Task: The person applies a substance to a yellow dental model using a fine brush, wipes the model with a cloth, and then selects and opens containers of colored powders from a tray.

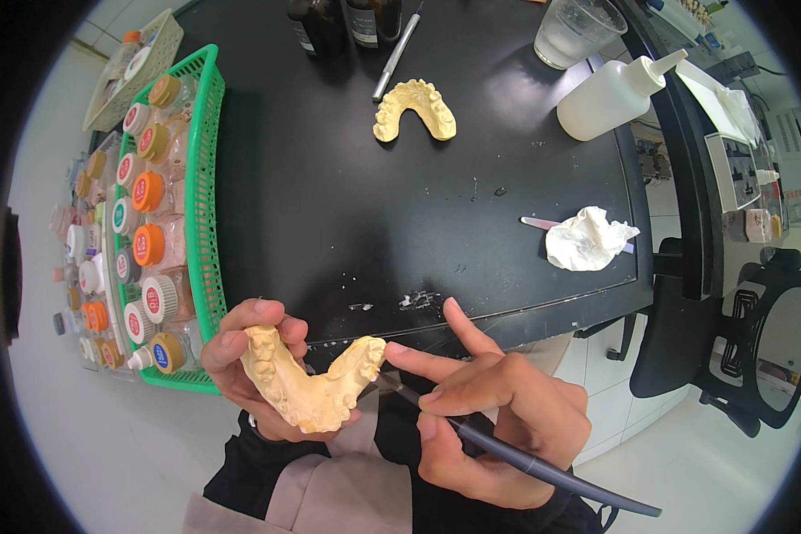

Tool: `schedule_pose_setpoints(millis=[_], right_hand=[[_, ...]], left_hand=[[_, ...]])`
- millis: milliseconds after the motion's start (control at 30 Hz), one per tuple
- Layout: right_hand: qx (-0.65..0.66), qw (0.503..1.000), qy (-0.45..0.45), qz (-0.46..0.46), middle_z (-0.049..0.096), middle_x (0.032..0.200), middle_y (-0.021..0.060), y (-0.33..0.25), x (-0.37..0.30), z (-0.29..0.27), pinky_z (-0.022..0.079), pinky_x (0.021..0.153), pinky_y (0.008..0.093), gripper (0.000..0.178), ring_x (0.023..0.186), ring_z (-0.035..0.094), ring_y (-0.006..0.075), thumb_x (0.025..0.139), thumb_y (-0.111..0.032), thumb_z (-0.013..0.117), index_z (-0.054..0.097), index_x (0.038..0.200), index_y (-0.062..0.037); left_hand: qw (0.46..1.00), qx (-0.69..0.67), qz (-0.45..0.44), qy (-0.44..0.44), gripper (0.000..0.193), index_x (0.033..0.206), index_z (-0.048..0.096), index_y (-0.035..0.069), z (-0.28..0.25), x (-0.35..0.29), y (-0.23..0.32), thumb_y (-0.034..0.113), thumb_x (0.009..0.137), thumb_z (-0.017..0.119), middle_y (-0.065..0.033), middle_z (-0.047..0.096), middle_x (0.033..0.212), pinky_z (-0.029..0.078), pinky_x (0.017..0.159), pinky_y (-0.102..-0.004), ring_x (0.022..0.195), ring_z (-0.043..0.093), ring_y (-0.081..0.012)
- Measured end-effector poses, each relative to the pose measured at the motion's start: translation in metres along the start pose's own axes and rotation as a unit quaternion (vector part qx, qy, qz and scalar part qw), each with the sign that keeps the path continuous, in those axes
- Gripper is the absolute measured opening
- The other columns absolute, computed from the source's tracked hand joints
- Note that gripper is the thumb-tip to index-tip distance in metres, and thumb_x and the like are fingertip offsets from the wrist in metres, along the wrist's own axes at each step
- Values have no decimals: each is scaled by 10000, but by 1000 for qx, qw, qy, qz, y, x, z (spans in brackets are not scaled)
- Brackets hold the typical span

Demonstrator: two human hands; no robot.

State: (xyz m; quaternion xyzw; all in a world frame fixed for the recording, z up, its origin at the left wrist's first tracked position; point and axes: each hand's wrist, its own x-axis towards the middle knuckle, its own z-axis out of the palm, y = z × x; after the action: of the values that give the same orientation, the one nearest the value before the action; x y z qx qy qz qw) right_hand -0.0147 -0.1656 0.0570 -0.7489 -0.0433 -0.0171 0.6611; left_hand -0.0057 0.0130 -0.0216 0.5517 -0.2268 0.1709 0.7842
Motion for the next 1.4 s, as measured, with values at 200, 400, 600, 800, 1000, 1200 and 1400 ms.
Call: schedule_pose_setpoints(millis=[200,400,600,800,1000,1200,1400], right_hand=[[-7,1000,-11,-1,584,546,97,0,0,-2,295,1014,580,154,787,671,365,729,-99,634,509,717,-11],[2,1000,6,14,571,532,96,0,-1,0,291,1012,587,204,788,671,364,742,-140,662,497,723,-22],[73,992,99,16,525,512,64,0,-2,5,292,1002,607,266,798,669,365,769,-185,671,454,747,-33],[134,989,49,-40,553,603,78,1,-10,13,274,1006,610,231,850,649,383,811,-143,645,453,858,-23],[20,993,37,-113,543,675,92,-1,-17,25,357,981,567,234,869,652,361,858,-158,584,401,910,-22],[-89,976,28,-198,560,747,102,7,-20,31,372,961,577,207,920,638,369,817,-71,597,453,956,-18],[-115,975,14,-188,591,777,117,2,-18,33,370,957,584,206,951,628,375,781,-52,626,518,957,-49]], left_hand=[[1000,-1,2,-2,816,1248,443,53,0,0,-1,11,546,857,-260,463,1209,524,878,-344,1103,544,-297],[1000,1,-3,2,819,1245,443,59,0,-1,0,16,542,861,-259,465,1208,523,881,-343,1106,543,-295],[999,-3,-38,-14,905,1255,412,19,-2,5,3,63,492,896,-260,478,1220,505,891,-311,1072,577,-267],[984,-67,-166,19,954,1259,378,-42,-7,8,6,191,502,910,-259,496,1233,482,885,-279,1074,583,-243],[935,-109,-326,91,979,1251,389,-54,1,16,17,375,523,884,-236,533,1198,479,891,-284,1064,587,-254],[917,-124,-362,110,974,1244,398,-56,2,21,20,482,559,834,-226,544,1182,484,884,-290,1060,588,-262],[910,-119,-378,119,967,1241,402,-50,2,23,23,505,570,823,-221,546,1179,488,871,-284,1059,588,-263]])
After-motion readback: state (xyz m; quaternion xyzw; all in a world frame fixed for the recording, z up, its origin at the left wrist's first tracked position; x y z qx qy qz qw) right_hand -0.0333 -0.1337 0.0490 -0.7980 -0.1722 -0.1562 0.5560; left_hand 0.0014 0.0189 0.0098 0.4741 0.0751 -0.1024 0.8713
